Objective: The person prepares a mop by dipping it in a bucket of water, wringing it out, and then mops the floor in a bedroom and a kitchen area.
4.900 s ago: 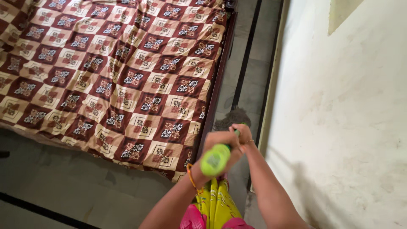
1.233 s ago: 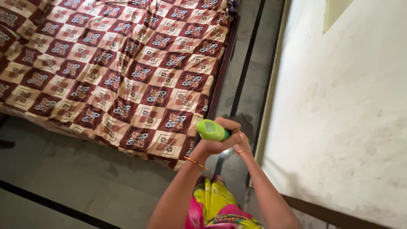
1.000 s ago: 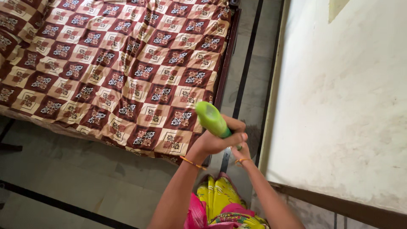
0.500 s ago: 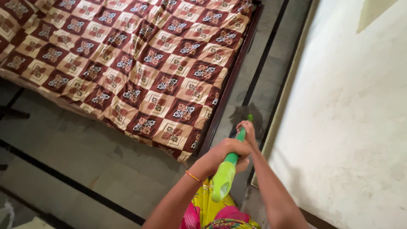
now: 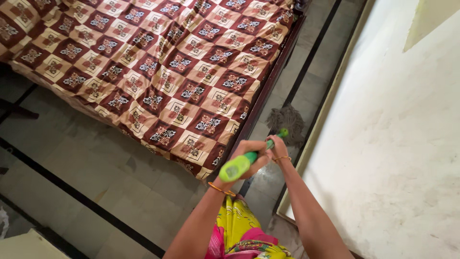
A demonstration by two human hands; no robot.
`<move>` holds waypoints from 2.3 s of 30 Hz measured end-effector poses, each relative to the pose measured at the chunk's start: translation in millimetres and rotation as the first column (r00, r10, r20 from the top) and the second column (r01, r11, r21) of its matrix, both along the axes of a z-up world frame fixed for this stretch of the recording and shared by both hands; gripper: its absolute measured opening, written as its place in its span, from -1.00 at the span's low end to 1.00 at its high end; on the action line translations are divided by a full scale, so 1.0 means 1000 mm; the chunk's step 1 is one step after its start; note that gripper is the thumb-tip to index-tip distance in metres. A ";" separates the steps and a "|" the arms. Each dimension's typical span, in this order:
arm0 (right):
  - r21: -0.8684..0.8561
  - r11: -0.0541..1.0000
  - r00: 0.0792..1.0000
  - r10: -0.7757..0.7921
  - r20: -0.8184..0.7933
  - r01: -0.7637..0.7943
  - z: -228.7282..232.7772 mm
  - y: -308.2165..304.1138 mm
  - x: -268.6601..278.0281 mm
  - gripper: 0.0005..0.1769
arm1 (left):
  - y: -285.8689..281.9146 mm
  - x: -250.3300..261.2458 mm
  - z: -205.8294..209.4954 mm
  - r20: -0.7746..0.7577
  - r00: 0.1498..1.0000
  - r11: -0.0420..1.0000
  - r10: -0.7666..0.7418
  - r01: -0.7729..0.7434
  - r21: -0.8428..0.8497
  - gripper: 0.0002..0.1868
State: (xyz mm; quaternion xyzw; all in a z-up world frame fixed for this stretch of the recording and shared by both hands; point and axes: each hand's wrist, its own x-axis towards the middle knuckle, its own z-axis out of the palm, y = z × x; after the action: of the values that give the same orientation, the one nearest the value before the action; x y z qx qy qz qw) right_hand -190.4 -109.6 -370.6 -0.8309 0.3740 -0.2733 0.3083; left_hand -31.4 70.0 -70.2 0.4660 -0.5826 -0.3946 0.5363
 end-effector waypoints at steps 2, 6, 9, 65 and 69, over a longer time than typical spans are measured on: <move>0.095 0.995 0.996 0.009 0.088 -0.017 0.000 0.008 0.002 -0.64 | -0.001 0.002 0.014 0.031 0.999 0.997 0.021 -0.018 -0.078 -0.72; 0.332 0.939 0.995 0.067 0.077 -0.089 0.005 0.019 0.008 -0.76 | -0.002 0.003 0.039 0.002 1.000 0.992 0.002 -0.002 -0.128 -0.69; 0.411 0.903 0.992 0.112 0.059 -0.126 0.006 0.042 0.005 -0.70 | -0.001 0.001 0.054 -0.120 0.992 0.992 0.044 -0.057 -0.110 -0.67; -0.044 0.999 1.000 0.016 0.009 -0.016 -0.022 -0.010 0.005 -0.83 | 0.021 -0.038 -0.065 0.002 0.976 0.925 0.216 -0.204 -0.321 -0.73; 0.526 0.832 0.957 -0.270 0.107 0.176 -0.023 -0.017 0.000 -0.80 | 0.025 -0.060 -0.080 0.035 0.958 0.949 0.284 -0.276 -0.155 -0.67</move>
State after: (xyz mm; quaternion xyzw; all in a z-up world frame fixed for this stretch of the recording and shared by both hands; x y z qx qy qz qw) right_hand -190.6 -126.1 -394.0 -0.6421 0.4987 -0.2711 0.5153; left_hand -91.2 94.8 -150.6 0.5138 -0.5535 -0.2565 0.6032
